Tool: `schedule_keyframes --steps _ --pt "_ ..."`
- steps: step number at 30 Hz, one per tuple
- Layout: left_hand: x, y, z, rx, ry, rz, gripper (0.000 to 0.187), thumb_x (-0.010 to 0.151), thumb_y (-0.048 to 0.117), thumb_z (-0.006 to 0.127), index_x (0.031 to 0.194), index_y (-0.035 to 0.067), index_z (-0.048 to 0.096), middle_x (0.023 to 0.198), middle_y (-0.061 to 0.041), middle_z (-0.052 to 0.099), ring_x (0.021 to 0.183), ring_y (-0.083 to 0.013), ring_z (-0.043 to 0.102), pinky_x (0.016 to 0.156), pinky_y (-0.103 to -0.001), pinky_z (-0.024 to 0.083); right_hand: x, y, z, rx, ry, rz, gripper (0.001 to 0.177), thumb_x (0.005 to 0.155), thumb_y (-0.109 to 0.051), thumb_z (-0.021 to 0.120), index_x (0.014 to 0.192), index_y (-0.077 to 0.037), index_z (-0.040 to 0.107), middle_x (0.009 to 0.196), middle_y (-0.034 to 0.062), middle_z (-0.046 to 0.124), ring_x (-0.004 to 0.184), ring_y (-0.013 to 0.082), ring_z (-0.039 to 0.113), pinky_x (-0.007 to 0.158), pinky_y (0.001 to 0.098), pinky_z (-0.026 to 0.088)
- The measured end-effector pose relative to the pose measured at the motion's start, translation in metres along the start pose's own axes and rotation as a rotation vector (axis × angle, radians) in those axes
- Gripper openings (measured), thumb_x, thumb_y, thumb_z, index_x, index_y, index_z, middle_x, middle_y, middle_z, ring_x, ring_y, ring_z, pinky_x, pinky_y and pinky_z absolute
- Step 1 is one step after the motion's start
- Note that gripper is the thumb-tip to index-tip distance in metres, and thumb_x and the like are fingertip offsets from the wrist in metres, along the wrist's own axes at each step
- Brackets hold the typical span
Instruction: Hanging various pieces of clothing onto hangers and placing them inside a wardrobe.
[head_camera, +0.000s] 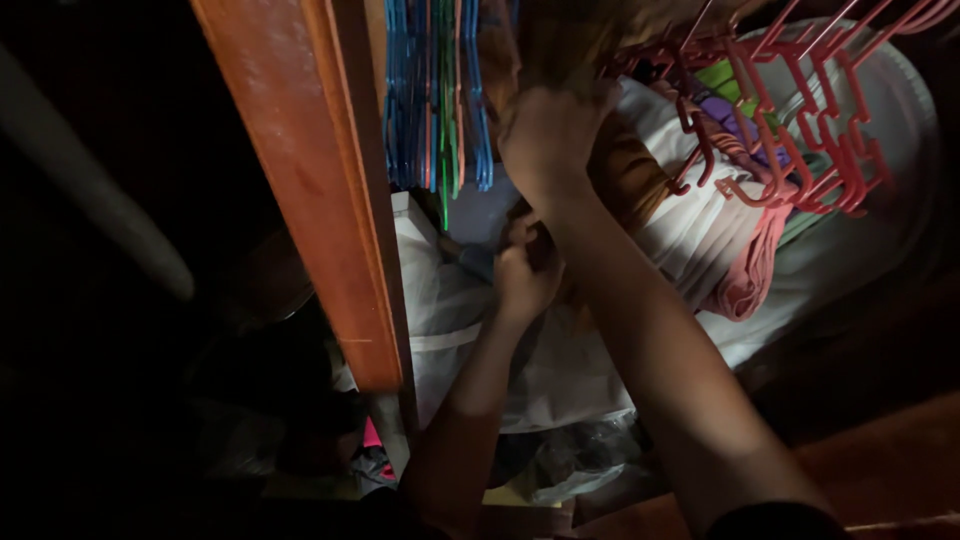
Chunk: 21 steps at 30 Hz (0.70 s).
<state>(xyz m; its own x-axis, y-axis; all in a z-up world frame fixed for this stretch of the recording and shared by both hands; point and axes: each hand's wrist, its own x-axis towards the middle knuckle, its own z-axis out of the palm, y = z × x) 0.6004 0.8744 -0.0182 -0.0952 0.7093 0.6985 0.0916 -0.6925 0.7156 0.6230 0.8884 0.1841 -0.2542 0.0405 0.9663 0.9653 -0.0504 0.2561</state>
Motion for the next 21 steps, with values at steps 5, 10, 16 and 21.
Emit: schedule_keyframes --steps 5,10,16,21 --pt "-0.004 0.028 -0.010 -0.057 -0.033 -0.047 0.053 0.084 0.016 0.084 0.130 0.004 0.060 0.121 -0.018 0.071 0.108 -0.0317 0.070 0.092 -0.038 0.056 0.016 0.010 -0.026 0.251 -0.654 0.439 0.021 0.101 -0.031 0.066 0.110 -0.014 0.075 0.096 0.0216 0.071 0.096 0.0427 0.067 0.093 0.0603 0.050" --pt "-0.037 -0.032 0.013 -0.268 -0.059 -0.040 0.047 0.091 0.018 0.079 0.132 0.005 0.059 0.131 -0.015 0.061 0.115 -0.0263 0.061 0.092 -0.034 0.054 -0.003 0.018 -0.111 0.301 -0.508 0.285 0.021 0.087 -0.027 0.073 0.099 -0.010 0.074 0.092 0.0172 0.072 0.089 0.0397 0.068 0.080 0.0569 0.047" --pt "-0.081 0.057 -0.039 -0.188 -0.004 -0.004 0.031 0.102 0.020 0.070 0.129 0.007 0.060 0.120 -0.007 0.066 0.107 -0.0176 0.064 0.093 -0.029 0.051 -0.072 0.040 -0.261 0.324 -0.597 0.391 0.029 0.082 -0.014 0.077 0.111 -0.012 0.078 0.082 0.0054 0.071 0.073 0.0252 0.060 0.071 0.0438 0.041" --pt "-0.145 0.113 -0.052 -0.385 0.074 -0.112 0.022 0.101 0.013 0.065 0.119 0.003 0.058 0.111 -0.009 0.062 0.094 -0.0157 0.058 0.084 -0.028 0.051 -0.128 0.041 -0.388 0.386 -0.501 0.656 0.033 0.089 -0.005 0.074 0.122 -0.009 0.075 0.077 -0.0008 0.063 0.070 0.0133 0.050 0.071 0.0303 0.039"
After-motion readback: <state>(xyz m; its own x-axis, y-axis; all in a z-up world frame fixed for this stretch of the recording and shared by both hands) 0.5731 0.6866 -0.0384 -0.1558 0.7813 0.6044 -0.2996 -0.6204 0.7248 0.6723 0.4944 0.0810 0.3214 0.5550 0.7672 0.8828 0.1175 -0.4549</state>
